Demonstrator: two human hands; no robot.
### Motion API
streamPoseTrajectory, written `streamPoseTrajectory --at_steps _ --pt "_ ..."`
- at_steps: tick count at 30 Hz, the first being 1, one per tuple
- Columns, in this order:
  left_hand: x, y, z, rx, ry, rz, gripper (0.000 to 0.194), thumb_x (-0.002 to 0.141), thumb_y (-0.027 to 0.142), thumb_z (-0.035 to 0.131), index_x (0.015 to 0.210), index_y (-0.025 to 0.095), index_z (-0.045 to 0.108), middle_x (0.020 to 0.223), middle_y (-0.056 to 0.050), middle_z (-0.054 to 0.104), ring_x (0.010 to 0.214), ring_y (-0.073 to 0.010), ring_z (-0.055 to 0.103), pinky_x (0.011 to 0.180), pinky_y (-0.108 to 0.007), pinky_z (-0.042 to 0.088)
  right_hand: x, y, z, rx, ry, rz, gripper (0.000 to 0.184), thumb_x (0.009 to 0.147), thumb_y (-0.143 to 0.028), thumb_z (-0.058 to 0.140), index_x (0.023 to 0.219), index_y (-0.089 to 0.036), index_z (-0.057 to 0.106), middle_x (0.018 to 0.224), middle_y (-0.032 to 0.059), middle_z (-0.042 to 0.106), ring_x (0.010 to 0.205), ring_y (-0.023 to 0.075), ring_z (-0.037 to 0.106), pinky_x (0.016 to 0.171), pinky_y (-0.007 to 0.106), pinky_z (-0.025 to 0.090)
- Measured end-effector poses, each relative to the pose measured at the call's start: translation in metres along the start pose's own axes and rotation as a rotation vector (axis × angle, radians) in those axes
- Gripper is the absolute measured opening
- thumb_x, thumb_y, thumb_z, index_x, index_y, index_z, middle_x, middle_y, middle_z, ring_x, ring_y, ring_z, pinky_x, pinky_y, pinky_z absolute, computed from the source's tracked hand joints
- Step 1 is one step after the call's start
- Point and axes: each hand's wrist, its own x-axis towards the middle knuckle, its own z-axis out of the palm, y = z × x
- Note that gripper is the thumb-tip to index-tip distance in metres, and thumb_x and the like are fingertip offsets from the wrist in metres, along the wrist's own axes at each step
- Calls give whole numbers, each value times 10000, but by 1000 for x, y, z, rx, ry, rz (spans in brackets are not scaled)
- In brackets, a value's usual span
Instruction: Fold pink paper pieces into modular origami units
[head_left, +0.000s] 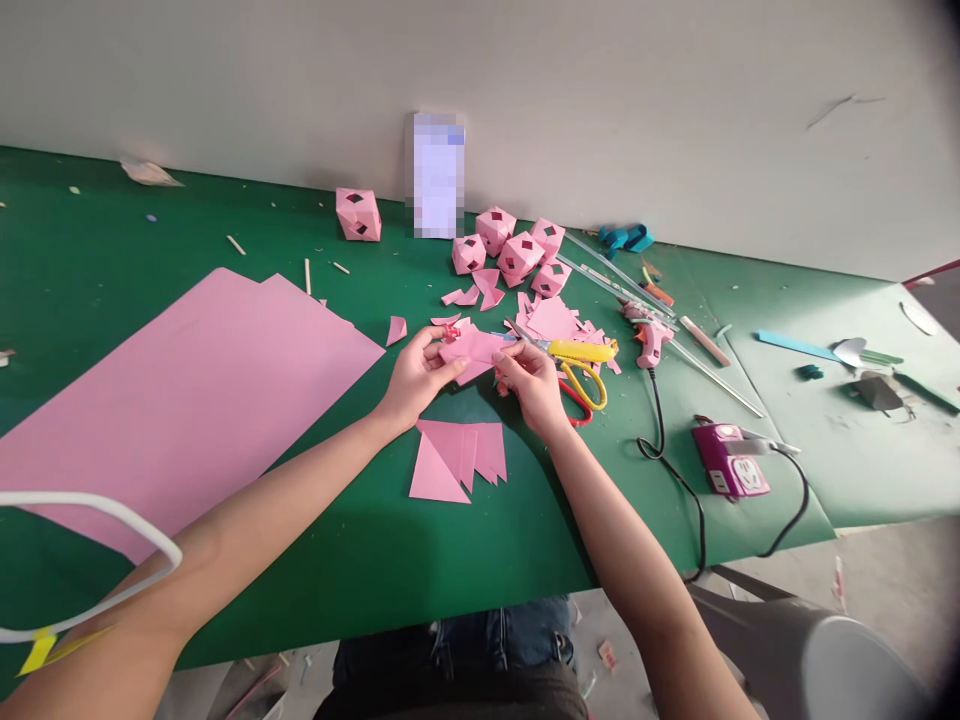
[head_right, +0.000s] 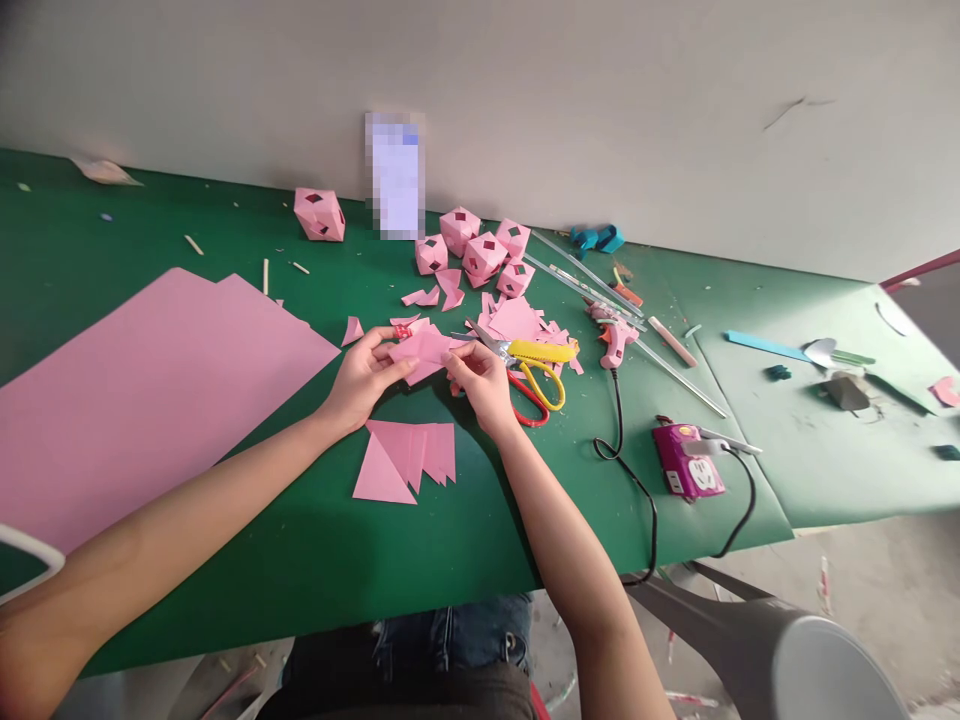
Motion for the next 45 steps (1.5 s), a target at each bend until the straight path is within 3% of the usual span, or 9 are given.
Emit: streamPoseTrajectory --at_steps 3,9,15,20,27,30,33,36,45 --pt "2 0 0 -77 76 12 501 706 346 865 1116 192 621 870 -13 739 846 -175 713 819 -308 570 -2 0 1 -72 -26 -6 434 735 -571 863 743 -215 616 631 -42 585 491 82 496 458 226 451" --pt "0 2 1 -42 68 -3 491 683 319 867 1084 192 615 863 -11 735 817 -172 702 794 -306 560 -3 -1 3 -130 46 12 436 780 -626 795 803 -227 620 679 -22 590 552 115 523 476 249 475" --pt "-3 3 2 61 49 27 448 703 224 799 1113 196 622 838 2 708 787 -163 684 745 -284 536 -14 1 10 -573 194 -368 257 932 -466 673 816 -243 618 1025 86 732 829 204 667 660 326 549" --pt "-3 1 3 98 39 40 428 730 241 773 1121 196 606 935 -31 737 862 -189 711 769 -293 545 -22 -1 13 -649 73 -442 144 982 -391 652 981 -266 724 1160 84 785 1046 269 740 918 396 576" --pt "-3 0 2 82 37 31 485 707 225 785 1146 199 583 962 -38 755 889 -194 728 825 -310 557 -17 -8 12 -346 89 -193 270 856 -493 791 896 -231 742 950 58 788 888 230 737 842 367 610" --pt "-3 0 1 84 27 45 489 709 231 791 1150 199 581 916 -21 741 886 -192 723 851 -320 557 -12 -9 9 -188 10 -56 425 711 -541 897 909 -220 699 894 41 757 818 198 711 752 328 603" --pt "-3 0 0 95 19 59 484 715 255 803 1143 202 581 838 9 704 834 -178 704 836 -317 549 -8 -8 5 -142 -113 44 474 677 -593 898 885 -209 712 807 22 728 733 169 674 685 300 576" --pt "-4 0 0 112 14 66 479 721 274 814 1137 203 588 812 20 681 806 -170 691 819 -312 545 -7 -7 3 -187 -157 61 449 715 -618 862 776 -194 728 730 11 684 674 147 631 667 290 550" --pt "-6 0 0 110 -18 85 543 729 314 844 1182 208 565 854 -2 718 812 -178 710 784 -310 574 -6 -8 4 -111 -82 109 451 637 -595 914 728 -192 733 748 16 696 685 146 631 682 297 576"
